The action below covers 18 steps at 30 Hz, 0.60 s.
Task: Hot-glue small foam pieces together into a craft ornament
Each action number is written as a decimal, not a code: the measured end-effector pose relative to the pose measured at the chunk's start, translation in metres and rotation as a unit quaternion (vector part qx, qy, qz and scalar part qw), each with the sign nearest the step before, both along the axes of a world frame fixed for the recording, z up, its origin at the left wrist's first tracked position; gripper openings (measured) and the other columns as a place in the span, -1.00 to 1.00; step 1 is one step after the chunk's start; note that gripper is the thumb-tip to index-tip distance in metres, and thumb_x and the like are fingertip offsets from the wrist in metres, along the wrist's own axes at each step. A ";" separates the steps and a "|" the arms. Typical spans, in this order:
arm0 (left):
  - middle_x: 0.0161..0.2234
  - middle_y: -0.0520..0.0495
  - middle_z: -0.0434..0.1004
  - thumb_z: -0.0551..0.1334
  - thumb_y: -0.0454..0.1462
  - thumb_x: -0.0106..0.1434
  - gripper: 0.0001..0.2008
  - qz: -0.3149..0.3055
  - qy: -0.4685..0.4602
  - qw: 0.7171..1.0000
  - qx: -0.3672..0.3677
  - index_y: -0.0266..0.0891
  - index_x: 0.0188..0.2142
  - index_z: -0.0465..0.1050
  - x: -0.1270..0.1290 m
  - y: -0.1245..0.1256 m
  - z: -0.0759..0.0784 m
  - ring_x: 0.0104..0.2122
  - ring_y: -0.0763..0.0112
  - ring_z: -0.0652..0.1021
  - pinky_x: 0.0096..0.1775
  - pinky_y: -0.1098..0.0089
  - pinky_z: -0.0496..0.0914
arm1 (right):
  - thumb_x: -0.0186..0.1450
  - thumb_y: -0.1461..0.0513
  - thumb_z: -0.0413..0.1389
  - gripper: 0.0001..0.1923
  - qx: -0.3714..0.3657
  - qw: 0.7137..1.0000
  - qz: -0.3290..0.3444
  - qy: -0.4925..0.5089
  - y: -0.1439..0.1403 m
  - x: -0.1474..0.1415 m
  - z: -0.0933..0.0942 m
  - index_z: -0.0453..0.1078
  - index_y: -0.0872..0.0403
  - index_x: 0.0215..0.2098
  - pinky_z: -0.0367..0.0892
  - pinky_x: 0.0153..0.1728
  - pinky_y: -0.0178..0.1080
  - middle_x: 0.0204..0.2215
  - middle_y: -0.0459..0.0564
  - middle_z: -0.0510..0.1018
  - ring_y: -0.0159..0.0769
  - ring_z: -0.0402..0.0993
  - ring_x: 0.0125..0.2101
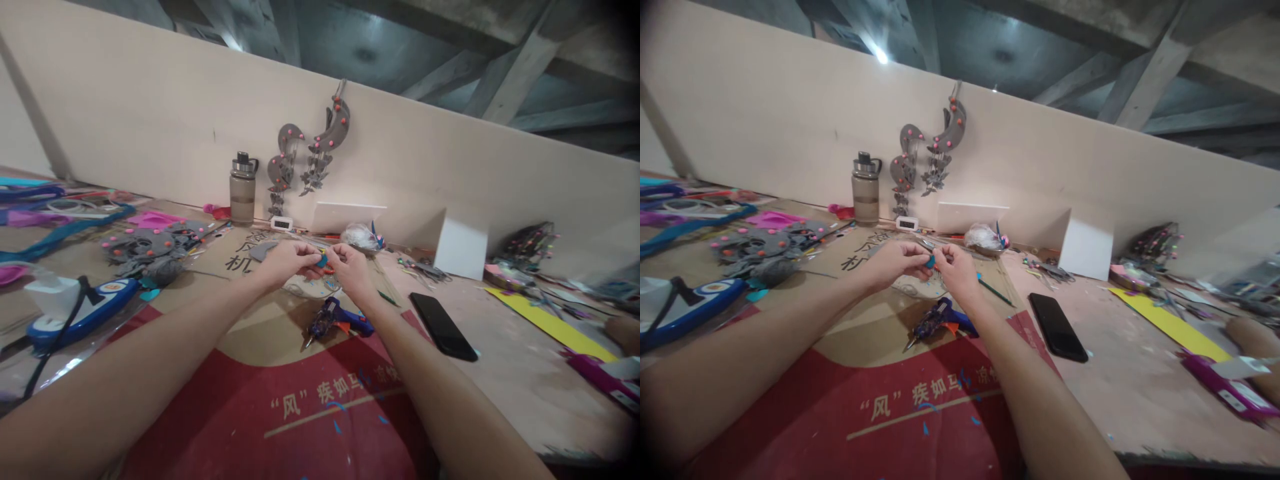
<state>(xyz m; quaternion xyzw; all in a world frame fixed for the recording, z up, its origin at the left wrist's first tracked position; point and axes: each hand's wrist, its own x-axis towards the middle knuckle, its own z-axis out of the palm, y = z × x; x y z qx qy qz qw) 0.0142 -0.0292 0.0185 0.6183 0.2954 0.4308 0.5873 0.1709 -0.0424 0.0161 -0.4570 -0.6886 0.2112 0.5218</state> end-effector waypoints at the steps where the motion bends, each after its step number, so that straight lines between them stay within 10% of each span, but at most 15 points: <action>1: -0.48 -0.16 0.57 0.27 -0.32 0.12 -0.88 -0.008 -0.008 1.000 -0.009 -0.40 -0.38 0.46 0.000 0.000 0.000 -0.48 0.41 0.57 -0.34 0.39 0.48 | 0.19 0.03 0.02 -0.71 0.000 1.000 -0.003 -0.002 0.001 0.001 0.000 0.32 0.09 -0.47 0.18 -0.48 -0.35 -0.58 -0.14 0.40 -0.41 0.29 -0.54; 18: -0.55 -0.14 0.55 0.24 -0.30 0.12 -0.88 0.060 0.052 0.995 0.066 -0.35 -0.47 0.43 -0.001 -0.004 0.003 -0.55 0.34 0.58 -0.42 0.33 0.51 | 0.26 0.10 -0.01 -0.78 0.066 0.996 -0.002 -0.065 -0.007 -0.001 0.001 0.30 0.09 -0.38 0.16 -0.44 -0.35 -0.53 -0.13 0.38 -0.41 0.25 -0.51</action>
